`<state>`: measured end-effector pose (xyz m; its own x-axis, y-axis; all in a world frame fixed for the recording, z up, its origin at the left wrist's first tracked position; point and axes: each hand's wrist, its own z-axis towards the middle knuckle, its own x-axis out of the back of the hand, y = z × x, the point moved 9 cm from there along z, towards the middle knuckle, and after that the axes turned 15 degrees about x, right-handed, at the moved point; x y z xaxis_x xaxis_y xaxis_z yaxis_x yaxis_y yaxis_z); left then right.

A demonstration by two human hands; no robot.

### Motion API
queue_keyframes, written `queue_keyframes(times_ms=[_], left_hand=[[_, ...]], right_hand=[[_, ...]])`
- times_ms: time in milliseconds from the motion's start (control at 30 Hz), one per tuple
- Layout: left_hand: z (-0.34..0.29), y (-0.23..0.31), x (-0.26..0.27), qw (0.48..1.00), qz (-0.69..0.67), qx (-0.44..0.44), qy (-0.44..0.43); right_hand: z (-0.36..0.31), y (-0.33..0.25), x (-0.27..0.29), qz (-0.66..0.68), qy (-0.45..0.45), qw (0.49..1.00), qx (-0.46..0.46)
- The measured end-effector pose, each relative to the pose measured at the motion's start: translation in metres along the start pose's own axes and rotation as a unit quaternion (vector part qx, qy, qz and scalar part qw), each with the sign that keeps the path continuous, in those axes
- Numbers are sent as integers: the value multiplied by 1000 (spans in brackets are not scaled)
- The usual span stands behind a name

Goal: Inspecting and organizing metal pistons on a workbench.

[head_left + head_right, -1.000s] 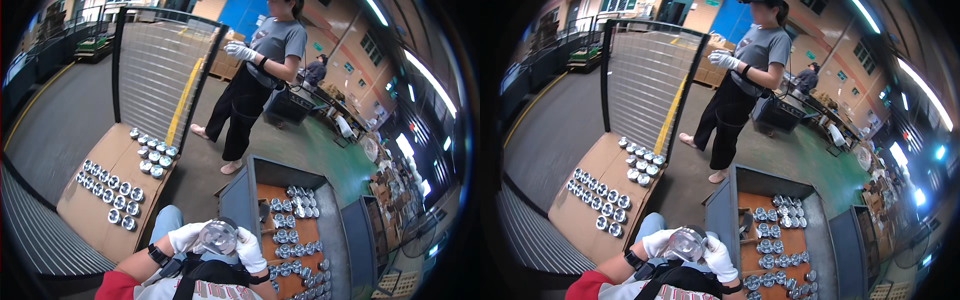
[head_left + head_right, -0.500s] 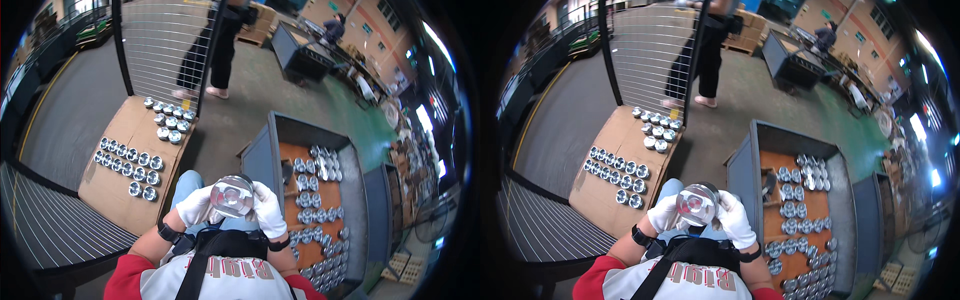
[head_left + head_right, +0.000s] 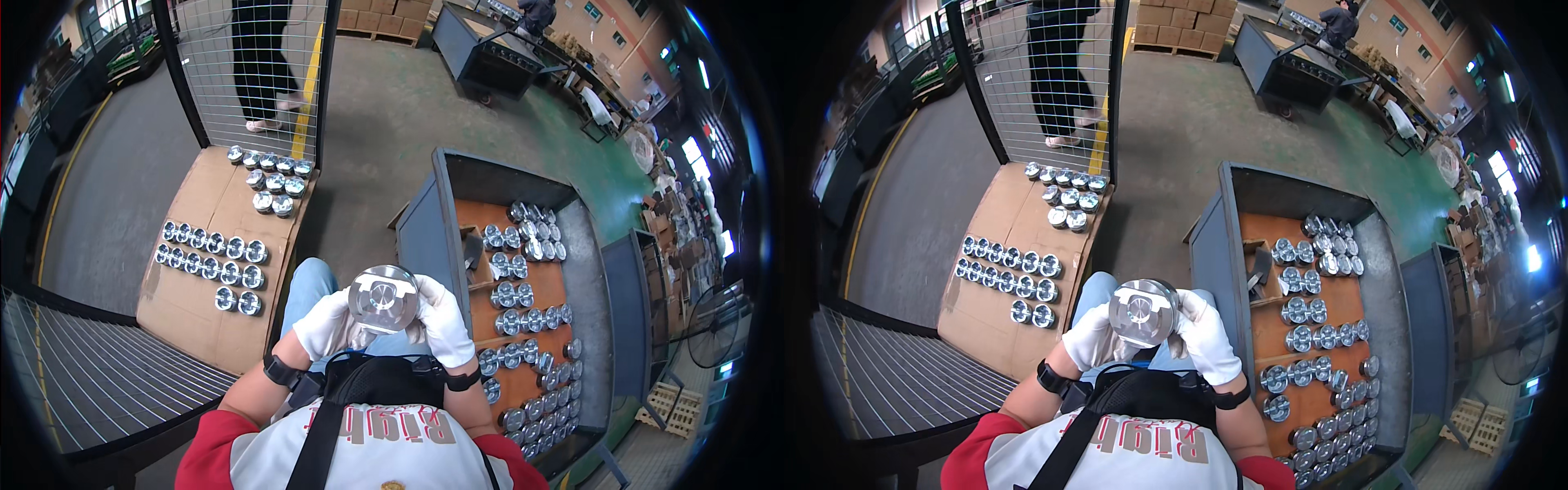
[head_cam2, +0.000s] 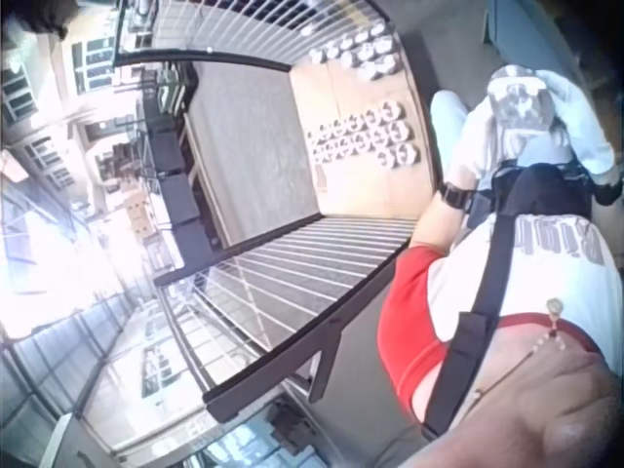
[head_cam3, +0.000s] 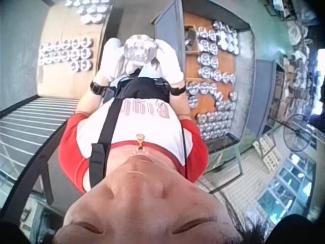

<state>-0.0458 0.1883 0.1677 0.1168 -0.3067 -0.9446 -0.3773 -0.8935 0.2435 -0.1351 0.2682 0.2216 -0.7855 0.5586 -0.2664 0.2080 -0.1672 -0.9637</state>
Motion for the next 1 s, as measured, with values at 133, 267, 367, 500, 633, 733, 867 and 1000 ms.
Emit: queue_keyframes(times_ms=[133, 267, 367, 500, 633, 733, 867, 1000], left_hand=[[2, -2, 7, 999, -14, -6, 29], [0, -2, -1, 995, -74, -6, 68], [-2, 0, -12, 998, -50, -10, 29], [-3, 0, -10, 993, -84, -7, 87], [-4, -1, -9, 992, -76, -3, 99], [-2, 0, -9, 994, -63, -8, 89], [0, -1, -5, 995, -56, -6, 81], [5, -2, -4, 1000, -25, 4, 11]], right_hand=[[1, 2, 0, 12, 0, 1000, -10], [1, 2, 1, 6, 7, 1000, -12], [0, 3, 2, 0, 5, 1000, -13], [0, 7, 2, 11, 5, 1000, -16], [-1, 6, 2, 15, 3, 1000, -22], [-1, 7, 3, 13, 6, 1000, -25], [0, 7, 5, 2, 13, 1000, -28], [-1, 6, 8, 8, 22, 999, -32]])
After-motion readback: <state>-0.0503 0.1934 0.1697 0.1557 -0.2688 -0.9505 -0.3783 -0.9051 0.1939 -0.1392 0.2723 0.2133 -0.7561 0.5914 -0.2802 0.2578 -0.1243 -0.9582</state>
